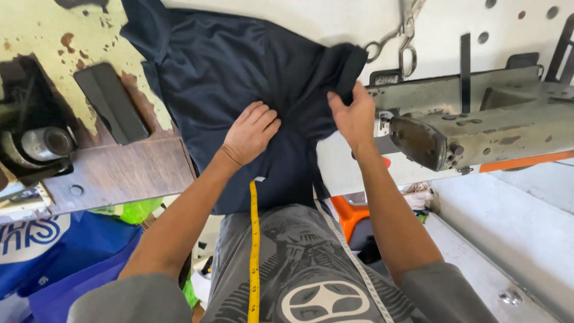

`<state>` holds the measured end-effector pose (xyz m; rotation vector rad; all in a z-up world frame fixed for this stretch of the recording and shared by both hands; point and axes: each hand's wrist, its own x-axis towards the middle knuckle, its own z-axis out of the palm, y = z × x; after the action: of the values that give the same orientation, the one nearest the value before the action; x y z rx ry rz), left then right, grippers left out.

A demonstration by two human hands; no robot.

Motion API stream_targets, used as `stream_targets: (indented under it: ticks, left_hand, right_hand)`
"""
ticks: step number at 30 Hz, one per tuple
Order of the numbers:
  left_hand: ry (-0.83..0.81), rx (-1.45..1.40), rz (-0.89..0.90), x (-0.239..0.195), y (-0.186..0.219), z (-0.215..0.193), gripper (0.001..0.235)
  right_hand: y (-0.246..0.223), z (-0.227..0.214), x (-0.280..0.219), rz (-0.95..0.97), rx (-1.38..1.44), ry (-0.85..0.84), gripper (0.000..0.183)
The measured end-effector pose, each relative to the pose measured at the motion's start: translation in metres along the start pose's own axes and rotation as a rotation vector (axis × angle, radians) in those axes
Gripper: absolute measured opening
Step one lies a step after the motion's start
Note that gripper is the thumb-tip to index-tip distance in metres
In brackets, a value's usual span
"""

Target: A person uses scissors to cut out pattern pieces from dark blue fabric on a workbench in a sewing factory.

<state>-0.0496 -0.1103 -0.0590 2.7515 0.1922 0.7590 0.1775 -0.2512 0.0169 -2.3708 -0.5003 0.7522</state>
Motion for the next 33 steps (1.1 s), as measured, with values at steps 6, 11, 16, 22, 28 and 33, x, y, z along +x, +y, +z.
stream_targets:
  ticks: [6, 11, 16, 22, 28, 33]
  left_hand:
    - [-0.054, -0.118, 0.073, 0.005, 0.002, -0.024, 0.020]
    - [-0.120, -0.068, 0.064, 0.003, 0.001, -0.018, 0.025]
    - [-0.136, -0.054, 0.087, 0.008, 0.003, -0.021, 0.030]
    - [-0.165, -0.011, 0.103, 0.009, 0.001, -0.021, 0.035]
    - [-0.463, -0.020, 0.097, 0.027, 0.008, -0.057, 0.058]
    - [-0.453, 0.003, 0.066, 0.025, 0.020, -0.056, 0.059]
  right_hand:
    - [-0.033, -0.017, -0.004, -0.129, 0.450, -0.031, 0.017]
    - [-0.055, -0.027, -0.019, -0.064, 0.621, -0.167, 0.035]
    - [-0.017, -0.031, 0.019, -0.199, 0.062, 0.222, 0.030]
    - [0.026, -0.024, 0.086, -0.111, -0.410, 0.619, 0.063]
    - [0.025, -0.026, 0.090, 0.031, -0.251, 0.484, 0.031]
    - [-0.050, -0.039, 0.048, 0.462, 0.280, 0.411, 0.045]
